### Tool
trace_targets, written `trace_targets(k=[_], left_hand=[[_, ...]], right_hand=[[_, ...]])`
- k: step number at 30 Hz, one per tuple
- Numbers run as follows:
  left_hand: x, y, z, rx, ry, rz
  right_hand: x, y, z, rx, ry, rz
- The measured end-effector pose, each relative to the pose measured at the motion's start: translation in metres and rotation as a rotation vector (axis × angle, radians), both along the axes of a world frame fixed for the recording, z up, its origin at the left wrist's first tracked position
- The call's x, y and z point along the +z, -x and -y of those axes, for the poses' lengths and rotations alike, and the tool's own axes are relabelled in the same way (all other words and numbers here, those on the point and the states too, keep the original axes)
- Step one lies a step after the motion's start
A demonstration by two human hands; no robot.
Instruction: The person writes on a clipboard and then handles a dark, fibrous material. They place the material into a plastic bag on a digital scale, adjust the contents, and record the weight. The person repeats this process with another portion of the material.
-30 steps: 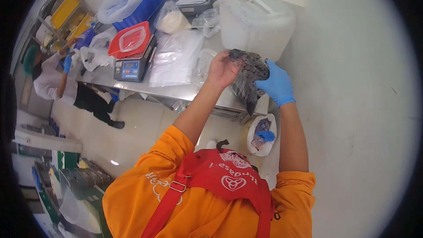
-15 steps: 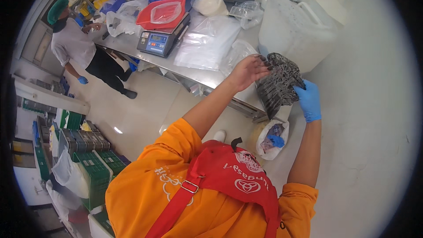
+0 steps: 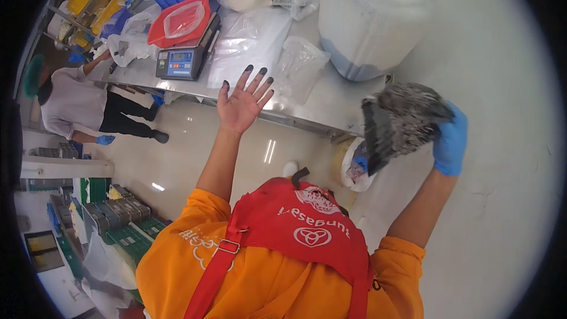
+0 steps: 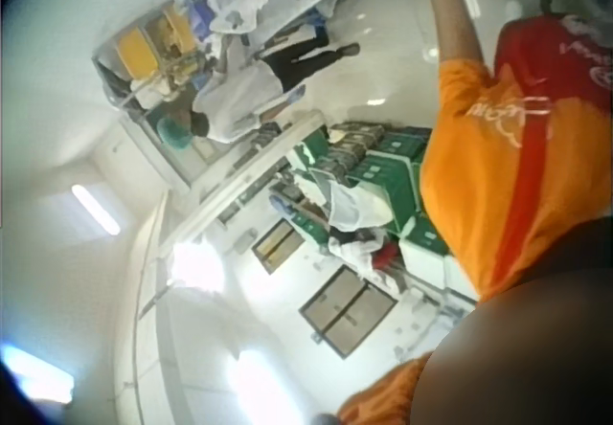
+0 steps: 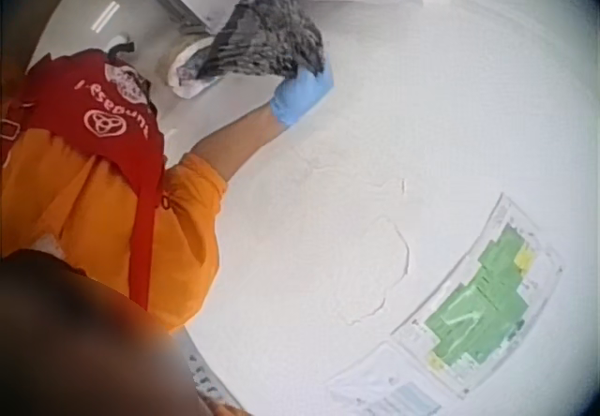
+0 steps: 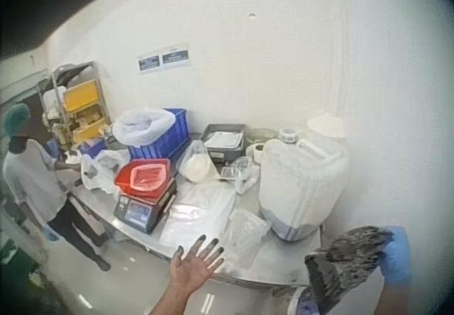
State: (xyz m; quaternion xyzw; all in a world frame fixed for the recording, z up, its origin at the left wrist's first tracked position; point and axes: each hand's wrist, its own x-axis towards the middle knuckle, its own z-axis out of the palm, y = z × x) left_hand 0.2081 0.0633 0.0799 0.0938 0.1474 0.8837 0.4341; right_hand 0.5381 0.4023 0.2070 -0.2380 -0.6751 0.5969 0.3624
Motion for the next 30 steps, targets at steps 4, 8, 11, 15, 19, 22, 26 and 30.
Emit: trace_targets(k=[4,8,11,15,19,22,26,30], left_hand=[[-0.018,0.015,0.028,-0.035,0.058,-0.045],[-0.034,0.031,0.052,-0.094,0.027,-0.03],[-0.037,0.036,0.06,-0.109,0.034,0.005],[-0.044,0.036,0.082,-0.112,0.084,-0.062],[-0.063,0.017,0.126,-0.197,0.115,-0.068],[-0.087,0.003,0.16,-0.256,0.348,-0.084],[-0.116,-0.017,0.188,-0.319,0.944,-0.158],[-0.136,-0.038,0.168,-0.504,1.051,-0.305]], right_hand=[[-0.007,-0.061,0.017,-0.078,0.083,-0.092],[-0.031,-0.101,0.046,-0.121,0.167,-0.154],[-0.049,-0.129,0.07,-0.18,0.222,-0.165],[-0.07,-0.155,0.104,-0.291,0.305,-0.206],[-0.098,-0.195,0.138,-0.294,0.367,-0.3],[-0.103,-0.199,0.185,-0.31,0.394,-0.345],[-0.124,-0.216,0.251,-0.552,0.442,-0.292],[-0.113,-0.202,0.308,-0.568,0.489,-0.316]])
